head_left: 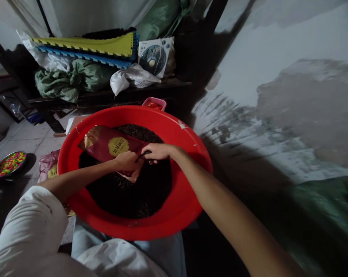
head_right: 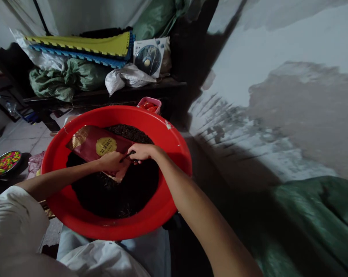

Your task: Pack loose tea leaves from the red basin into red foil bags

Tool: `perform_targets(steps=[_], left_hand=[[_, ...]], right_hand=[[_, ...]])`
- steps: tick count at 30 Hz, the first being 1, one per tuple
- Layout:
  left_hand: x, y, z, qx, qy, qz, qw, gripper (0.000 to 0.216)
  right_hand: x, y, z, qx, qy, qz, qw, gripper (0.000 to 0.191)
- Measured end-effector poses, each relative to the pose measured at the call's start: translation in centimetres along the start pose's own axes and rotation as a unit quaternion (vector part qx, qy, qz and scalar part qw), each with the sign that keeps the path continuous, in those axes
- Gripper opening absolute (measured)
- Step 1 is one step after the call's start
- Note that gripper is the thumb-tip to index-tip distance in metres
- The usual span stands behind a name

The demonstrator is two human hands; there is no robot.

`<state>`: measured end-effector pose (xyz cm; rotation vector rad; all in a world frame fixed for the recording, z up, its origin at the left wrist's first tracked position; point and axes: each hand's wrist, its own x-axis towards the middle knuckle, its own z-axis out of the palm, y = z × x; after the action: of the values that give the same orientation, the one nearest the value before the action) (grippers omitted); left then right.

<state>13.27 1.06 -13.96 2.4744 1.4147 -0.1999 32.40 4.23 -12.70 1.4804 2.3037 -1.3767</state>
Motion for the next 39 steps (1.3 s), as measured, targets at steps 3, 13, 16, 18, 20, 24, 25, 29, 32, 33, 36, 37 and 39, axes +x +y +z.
perform_targets(steps=[3, 13, 16, 18, 20, 24, 25, 29, 32, 33, 36, 37, 39], left_hand=[[0.1, 0.0, -0.7, -0.087, 0.066, -0.010, 0.994, 0.042], [-1.9, -0.4, -3.8, -0.328, 0.227, 0.089, 0.913, 0.024], [-2.3, -0.7, -4.6, -0.394, 0.227, 0.101, 0.885, 0.023], [-2.2, -1.0, -5.1, -0.434, 0.227, 0.095, 0.867, 0.023], [-1.8, -1.3, -5.5, -0.474, 0.225, 0.083, 0.847, 0.022], [-1.3, -1.7, -5.9, -0.528, 0.217, 0.050, 0.819, 0.021], [-1.3, -1.8, -6.0, -0.527, 0.222, 0.041, 0.820, 0.021], [-1.6, -2.3, -6.1, -0.493, 0.289, -0.002, 0.820, 0.020], [-2.0, -2.7, -6.2, -0.472, 0.335, -0.018, 0.815, 0.021], [-2.1, -2.9, -6.3, -0.465, 0.341, -0.011, 0.817, 0.022], [-2.8, -3.4, -7.1, -0.432, 0.346, 0.047, 0.832, 0.024], [-3.1, -3.5, -7.5, -0.412, 0.339, 0.076, 0.842, 0.024], [-3.7, -3.7, -8.3, -0.351, 0.312, 0.144, 0.871, 0.021]], right_hand=[[0.0, -0.4, 0.3, 0.057, 0.059, 0.005, 0.997, 0.016], [0.4, -2.4, 1.2, 0.356, 0.099, -0.152, 0.917, 0.051], [0.3, -2.6, 1.3, 0.376, 0.106, -0.185, 0.902, 0.057], [0.4, -2.5, 1.4, 0.374, 0.117, -0.190, 0.900, 0.056], [0.6, -2.4, 1.3, 0.357, 0.139, -0.200, 0.902, 0.054], [1.1, -1.9, 0.6, 0.257, 0.288, -0.205, 0.899, 0.050], [1.1, -1.8, 0.3, 0.220, 0.344, -0.191, 0.893, 0.050], [0.8, -1.2, -0.6, 0.135, 0.450, -0.123, 0.874, 0.054], [0.3, -1.1, -0.9, 0.144, 0.390, -0.132, 0.900, 0.053], [0.1, -1.1, -0.9, 0.150, 0.376, -0.141, 0.904, 0.057], [-0.1, -1.1, -1.0, 0.167, 0.376, -0.155, 0.898, 0.069], [-0.1, -0.9, -1.0, 0.168, 0.377, -0.154, 0.898, 0.069], [0.3, -0.6, -0.9, 0.154, 0.360, -0.147, 0.908, 0.063]])
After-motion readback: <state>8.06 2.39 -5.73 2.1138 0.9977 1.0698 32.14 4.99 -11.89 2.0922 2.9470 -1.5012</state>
